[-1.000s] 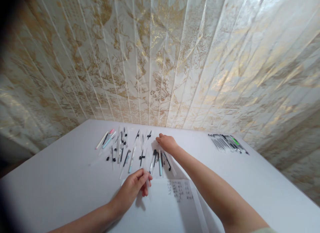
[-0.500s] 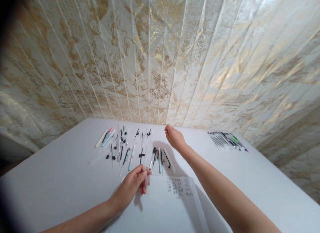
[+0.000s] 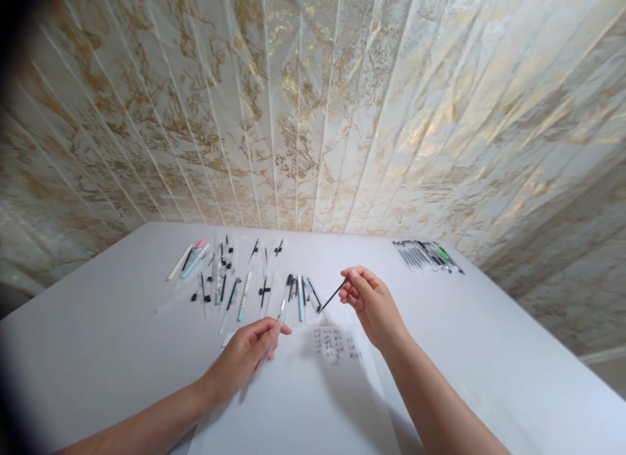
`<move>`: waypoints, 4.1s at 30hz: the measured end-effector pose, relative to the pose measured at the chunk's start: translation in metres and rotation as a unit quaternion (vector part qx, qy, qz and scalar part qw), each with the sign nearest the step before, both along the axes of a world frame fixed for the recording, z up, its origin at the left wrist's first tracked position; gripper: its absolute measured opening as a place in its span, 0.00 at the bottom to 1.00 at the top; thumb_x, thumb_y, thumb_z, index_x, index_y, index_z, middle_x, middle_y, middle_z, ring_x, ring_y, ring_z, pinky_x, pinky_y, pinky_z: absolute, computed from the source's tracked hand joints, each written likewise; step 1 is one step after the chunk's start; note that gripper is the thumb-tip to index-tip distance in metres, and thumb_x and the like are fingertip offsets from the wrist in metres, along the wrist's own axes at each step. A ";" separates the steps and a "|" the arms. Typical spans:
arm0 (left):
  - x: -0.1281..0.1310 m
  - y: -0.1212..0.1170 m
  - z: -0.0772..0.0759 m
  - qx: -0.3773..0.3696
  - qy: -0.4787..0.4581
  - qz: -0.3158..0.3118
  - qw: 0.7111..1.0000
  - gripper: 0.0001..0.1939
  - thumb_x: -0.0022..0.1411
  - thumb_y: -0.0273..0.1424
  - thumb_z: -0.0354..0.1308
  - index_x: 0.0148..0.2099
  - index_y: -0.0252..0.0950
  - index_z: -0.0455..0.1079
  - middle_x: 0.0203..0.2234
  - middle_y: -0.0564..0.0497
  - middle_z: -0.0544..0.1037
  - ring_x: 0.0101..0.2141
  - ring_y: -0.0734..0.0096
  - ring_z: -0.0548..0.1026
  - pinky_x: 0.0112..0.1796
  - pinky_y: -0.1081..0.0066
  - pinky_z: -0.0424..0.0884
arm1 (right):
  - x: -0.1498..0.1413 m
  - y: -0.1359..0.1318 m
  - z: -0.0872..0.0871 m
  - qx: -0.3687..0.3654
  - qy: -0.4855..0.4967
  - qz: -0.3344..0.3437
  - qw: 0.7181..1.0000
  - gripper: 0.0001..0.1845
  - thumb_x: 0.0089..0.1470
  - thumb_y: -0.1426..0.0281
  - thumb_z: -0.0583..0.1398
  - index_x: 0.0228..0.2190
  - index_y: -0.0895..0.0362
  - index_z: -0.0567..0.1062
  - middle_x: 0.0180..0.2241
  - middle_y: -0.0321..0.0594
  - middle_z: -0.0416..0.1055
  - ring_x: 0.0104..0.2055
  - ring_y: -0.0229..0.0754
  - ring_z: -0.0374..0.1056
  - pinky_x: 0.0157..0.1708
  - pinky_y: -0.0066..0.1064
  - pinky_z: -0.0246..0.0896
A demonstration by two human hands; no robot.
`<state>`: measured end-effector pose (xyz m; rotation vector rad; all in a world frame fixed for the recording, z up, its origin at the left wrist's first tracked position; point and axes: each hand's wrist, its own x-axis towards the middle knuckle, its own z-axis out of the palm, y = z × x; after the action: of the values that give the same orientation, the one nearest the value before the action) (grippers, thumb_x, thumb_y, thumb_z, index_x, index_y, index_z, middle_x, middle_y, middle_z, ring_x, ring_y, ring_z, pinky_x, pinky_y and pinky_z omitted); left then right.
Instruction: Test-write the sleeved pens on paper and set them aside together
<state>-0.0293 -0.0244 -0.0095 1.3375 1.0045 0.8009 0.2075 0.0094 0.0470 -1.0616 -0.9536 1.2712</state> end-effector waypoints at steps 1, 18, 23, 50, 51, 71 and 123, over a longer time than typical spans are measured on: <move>0.001 -0.001 0.001 0.005 0.009 0.007 1.000 0.22 0.63 0.48 0.50 0.42 0.35 0.73 0.19 0.59 0.62 0.17 0.79 0.55 0.20 0.76 0.51 | 0.000 -0.002 -0.004 -0.006 0.017 -0.002 1.000 0.15 0.48 0.59 0.66 0.31 0.57 0.73 0.23 0.34 0.66 0.25 0.34 0.64 0.27 0.26 0.61; 0.002 -0.003 -0.002 0.177 0.096 0.074 0.977 0.14 0.66 0.35 0.52 0.50 0.43 0.75 0.33 0.51 0.71 0.37 0.66 0.72 0.41 0.71 0.66 | -0.009 -0.005 -0.017 0.016 0.006 0.027 1.000 0.11 0.54 0.61 0.63 0.31 0.56 0.74 0.25 0.34 0.69 0.25 0.34 0.62 0.28 0.27 0.58; 0.001 -0.003 -0.002 0.169 0.101 0.066 0.978 0.14 0.66 0.35 0.52 0.49 0.42 0.75 0.33 0.50 0.71 0.37 0.66 0.72 0.39 0.71 0.67 | -0.011 -0.005 -0.020 0.022 -0.021 0.028 0.999 0.12 0.54 0.60 0.63 0.31 0.56 0.74 0.25 0.35 0.70 0.25 0.35 0.63 0.29 0.29 0.59; 0.004 -0.004 -0.008 0.125 0.072 0.042 0.989 0.12 0.63 0.34 0.55 0.48 0.41 0.75 0.41 0.49 0.79 0.43 0.64 0.76 0.44 0.69 0.69 | -0.023 -0.018 -0.021 0.000 -0.257 0.234 0.938 0.09 0.56 0.67 0.58 0.38 0.57 0.75 0.29 0.38 0.73 0.29 0.37 0.67 0.32 0.29 0.61; 0.004 -0.004 -0.009 0.120 0.067 0.042 0.990 0.12 0.63 0.34 0.56 0.47 0.41 0.75 0.43 0.49 0.79 0.44 0.63 0.75 0.45 0.68 0.69 | -0.023 -0.019 -0.020 0.006 -0.275 0.241 0.931 0.10 0.57 0.68 0.57 0.40 0.57 0.75 0.30 0.38 0.73 0.29 0.37 0.68 0.32 0.30 0.61; -0.002 0.001 -0.006 0.027 -0.062 0.052 0.996 0.21 0.65 0.44 0.52 0.53 0.37 0.70 0.34 0.47 0.79 0.29 0.71 0.70 0.32 0.71 0.67 | -0.040 -0.025 -0.037 -0.082 -0.086 0.201 0.972 0.15 0.55 0.58 0.61 0.36 0.58 0.70 0.25 0.34 0.68 0.28 0.35 0.63 0.32 0.29 0.57; -0.002 0.003 -0.002 0.005 -0.075 0.026 0.997 0.21 0.64 0.45 0.53 0.50 0.36 0.74 0.36 0.46 0.81 0.28 0.71 0.70 0.34 0.68 0.69 | -0.036 -0.023 -0.033 -0.022 -0.136 0.218 0.966 0.16 0.54 0.56 0.62 0.33 0.55 0.65 0.27 0.35 0.69 0.30 0.37 0.65 0.33 0.31 0.60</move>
<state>-0.0311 -0.0217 -0.0115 1.2449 0.9194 0.9328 0.1717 -0.0134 0.0137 -1.1167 -1.4308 1.5313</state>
